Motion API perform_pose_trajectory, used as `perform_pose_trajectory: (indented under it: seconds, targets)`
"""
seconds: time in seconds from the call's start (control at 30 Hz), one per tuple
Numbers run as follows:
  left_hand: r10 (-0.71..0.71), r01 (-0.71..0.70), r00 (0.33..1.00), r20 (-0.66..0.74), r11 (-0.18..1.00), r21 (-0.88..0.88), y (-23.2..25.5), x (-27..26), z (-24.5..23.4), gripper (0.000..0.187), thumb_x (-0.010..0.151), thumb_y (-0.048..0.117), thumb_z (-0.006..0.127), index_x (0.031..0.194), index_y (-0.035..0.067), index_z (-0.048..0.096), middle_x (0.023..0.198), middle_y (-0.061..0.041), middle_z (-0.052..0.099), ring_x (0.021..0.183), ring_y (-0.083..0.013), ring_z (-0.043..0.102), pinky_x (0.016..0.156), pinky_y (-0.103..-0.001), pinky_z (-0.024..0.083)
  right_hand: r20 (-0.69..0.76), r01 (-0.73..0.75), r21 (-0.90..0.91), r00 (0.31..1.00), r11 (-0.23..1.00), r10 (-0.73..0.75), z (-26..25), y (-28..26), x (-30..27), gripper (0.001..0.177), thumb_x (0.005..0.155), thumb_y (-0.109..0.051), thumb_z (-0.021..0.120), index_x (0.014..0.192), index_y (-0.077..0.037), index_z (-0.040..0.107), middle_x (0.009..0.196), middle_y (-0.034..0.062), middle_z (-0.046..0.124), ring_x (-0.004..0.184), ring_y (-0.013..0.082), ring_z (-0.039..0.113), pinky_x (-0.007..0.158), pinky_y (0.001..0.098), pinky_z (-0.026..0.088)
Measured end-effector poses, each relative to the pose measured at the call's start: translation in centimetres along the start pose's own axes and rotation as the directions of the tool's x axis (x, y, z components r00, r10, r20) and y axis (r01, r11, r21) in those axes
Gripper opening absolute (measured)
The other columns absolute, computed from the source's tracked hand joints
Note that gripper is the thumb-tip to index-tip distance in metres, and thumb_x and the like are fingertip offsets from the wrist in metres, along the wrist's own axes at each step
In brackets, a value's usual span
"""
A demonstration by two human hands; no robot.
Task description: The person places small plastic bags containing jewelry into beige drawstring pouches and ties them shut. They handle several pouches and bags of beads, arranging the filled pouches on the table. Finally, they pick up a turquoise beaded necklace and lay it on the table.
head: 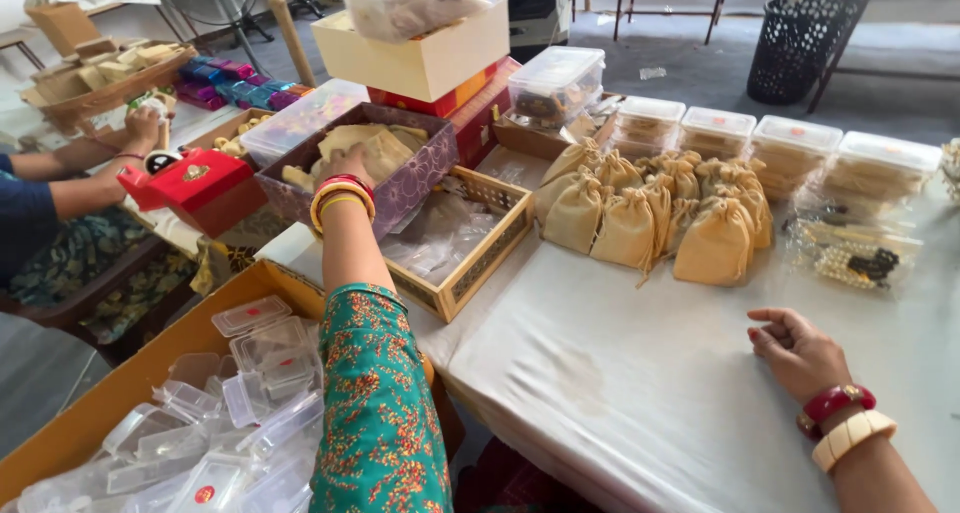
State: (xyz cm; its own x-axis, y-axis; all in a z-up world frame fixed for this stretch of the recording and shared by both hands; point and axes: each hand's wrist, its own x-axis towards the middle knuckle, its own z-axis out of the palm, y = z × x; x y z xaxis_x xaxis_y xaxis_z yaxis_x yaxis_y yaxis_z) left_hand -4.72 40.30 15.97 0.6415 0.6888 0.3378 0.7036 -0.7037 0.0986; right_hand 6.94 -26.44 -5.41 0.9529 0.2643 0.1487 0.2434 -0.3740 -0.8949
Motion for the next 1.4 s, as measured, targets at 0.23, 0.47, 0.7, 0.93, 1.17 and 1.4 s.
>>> perform_pose_trajectory:
  seconds: [0.23,0.47,0.7,0.93,1.17,1.4]
  targets:
    - [-0.012,0.015,0.999,0.046,0.999,-0.049,-1.0,3.4,3.3,0.047,0.085,0.018,0.072,0.130,0.017,0.061,0.135,-0.019,0.056,0.120,-0.0395,0.061,0.096,-0.048,0.053,-0.006,-0.049,-0.040,0.999,0.998,0.049,-0.2,-0.6,0.2,0.034,0.096,-0.014,0.067,0.128,-0.004,0.069,0.095,0.0059,0.075,0.088,0.0135,0.069,0.080,0.0288,0.055]
    - [-0.022,-0.257,0.863,-0.505,0.842,-0.475,0.1,2.6,0.5,0.029,0.086,0.017,0.076,0.112,0.007,0.069,0.107,-0.021,0.073,0.096,-0.0388,0.070,0.083,-0.047,0.056,-0.003,-0.084,-0.010,0.996,0.996,0.084,-0.2,-0.4,-0.2,0.034,0.098,-0.015,0.067,0.130,-0.005,0.069,0.096,0.0051,0.072,0.086,0.0121,0.066,0.074,0.0279,0.053]
    - [-0.137,-0.468,0.865,-0.482,0.126,-0.875,3.4,2.9,-2.6,0.026,0.086,0.006,0.080,0.109,0.000,0.069,0.099,-0.009,0.076,0.087,-0.0182,0.072,0.080,-0.031,0.060,0.018,-0.107,0.004,0.994,0.994,0.107,-0.3,-0.5,-0.1,0.032,0.098,-0.012,0.064,0.129,-0.005,0.068,0.098,0.0035,0.072,0.087,0.0115,0.066,0.073,0.0274,0.053]
    - [0.617,0.113,0.772,-0.153,-0.370,-0.922,14.8,-9.4,-3.2,0.029,0.093,0.005,0.075,0.122,0.004,0.069,0.109,-0.005,0.074,0.095,-0.0133,0.070,0.084,-0.030,0.061,-0.016,-0.051,-0.092,0.999,0.994,0.050,-0.2,-1.8,-0.7,0.031,0.097,-0.015,0.067,0.126,-0.005,0.070,0.094,0.0050,0.074,0.084,0.0122,0.068,0.076,0.0282,0.055]
    - [0.780,-0.552,0.371,0.504,0.622,-0.555,19.9,-19.3,-1.0,0.074,0.076,0.028,0.090,0.139,0.015,0.053,0.140,-0.013,0.052,0.132,-0.0281,0.045,0.109,-0.049,0.039,-0.018,0.013,-0.098,1.000,0.995,-0.014,-0.2,-2.1,-1.6,0.030,0.096,-0.016,0.070,0.124,-0.007,0.070,0.094,0.0045,0.074,0.083,0.0111,0.067,0.075,0.0288,0.055]
    - [0.869,-0.708,0.429,0.247,0.493,-0.505,17.6,-17.0,9.5,0.088,0.086,0.071,0.072,0.154,0.024,0.040,0.155,-0.012,0.046,0.147,-0.0329,0.036,0.112,-0.057,0.024,-0.006,0.061,-0.195,0.998,0.979,-0.064,0.0,-3.9,-1.8,0.030,0.096,-0.018,0.071,0.123,-0.007,0.070,0.095,0.0066,0.075,0.084,0.0137,0.069,0.079,0.0300,0.056]
